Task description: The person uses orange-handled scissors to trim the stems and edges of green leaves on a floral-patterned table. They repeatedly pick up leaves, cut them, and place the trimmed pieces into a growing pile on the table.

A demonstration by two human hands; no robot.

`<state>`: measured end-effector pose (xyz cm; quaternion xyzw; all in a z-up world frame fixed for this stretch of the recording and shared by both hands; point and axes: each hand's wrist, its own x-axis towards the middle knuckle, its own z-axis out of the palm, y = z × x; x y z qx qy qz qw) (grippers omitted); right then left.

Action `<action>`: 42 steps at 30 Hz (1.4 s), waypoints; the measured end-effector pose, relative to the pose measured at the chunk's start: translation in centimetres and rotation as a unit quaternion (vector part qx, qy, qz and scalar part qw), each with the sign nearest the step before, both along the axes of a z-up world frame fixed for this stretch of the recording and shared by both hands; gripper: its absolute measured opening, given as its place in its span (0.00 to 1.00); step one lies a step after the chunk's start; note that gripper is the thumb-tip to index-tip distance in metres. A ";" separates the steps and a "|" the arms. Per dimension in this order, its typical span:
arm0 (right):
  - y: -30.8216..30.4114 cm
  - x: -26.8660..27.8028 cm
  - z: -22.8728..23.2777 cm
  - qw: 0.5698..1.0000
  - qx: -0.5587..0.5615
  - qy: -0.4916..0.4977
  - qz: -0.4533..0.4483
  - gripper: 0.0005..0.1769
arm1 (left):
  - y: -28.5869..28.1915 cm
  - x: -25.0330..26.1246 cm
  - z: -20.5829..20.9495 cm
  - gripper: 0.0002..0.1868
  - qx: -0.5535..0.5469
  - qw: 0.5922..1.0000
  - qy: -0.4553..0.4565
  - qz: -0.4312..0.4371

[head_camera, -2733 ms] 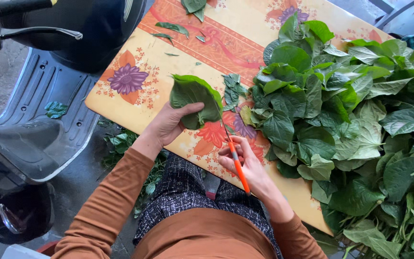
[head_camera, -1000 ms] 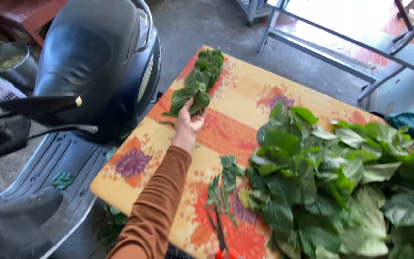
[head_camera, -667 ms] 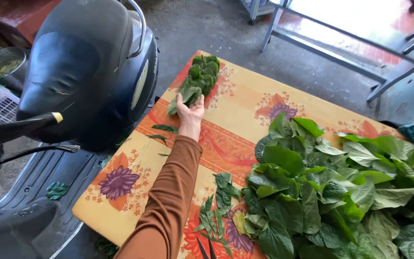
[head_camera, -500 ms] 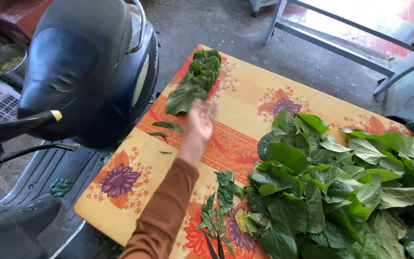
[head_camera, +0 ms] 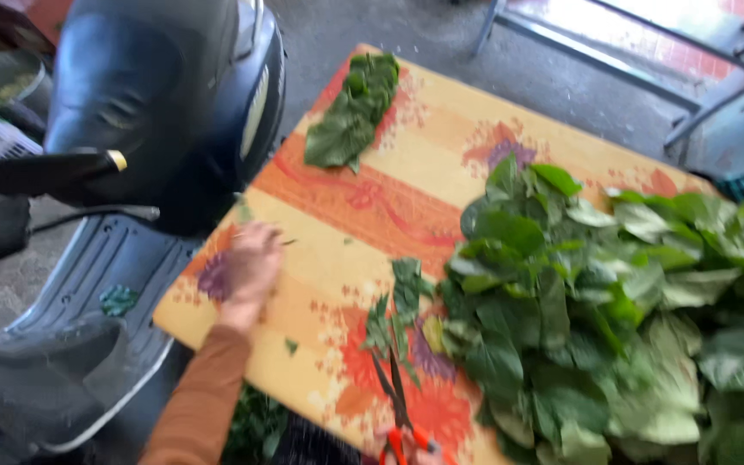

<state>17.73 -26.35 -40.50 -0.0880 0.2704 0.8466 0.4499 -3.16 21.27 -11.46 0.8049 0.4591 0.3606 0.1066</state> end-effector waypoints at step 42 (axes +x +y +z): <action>12.3 1.2 42.6 0.034 0.109 -0.991 -0.075 0.31 | -28.7 -11.2 10.0 0.09 -0.085 0.994 -0.028 -0.061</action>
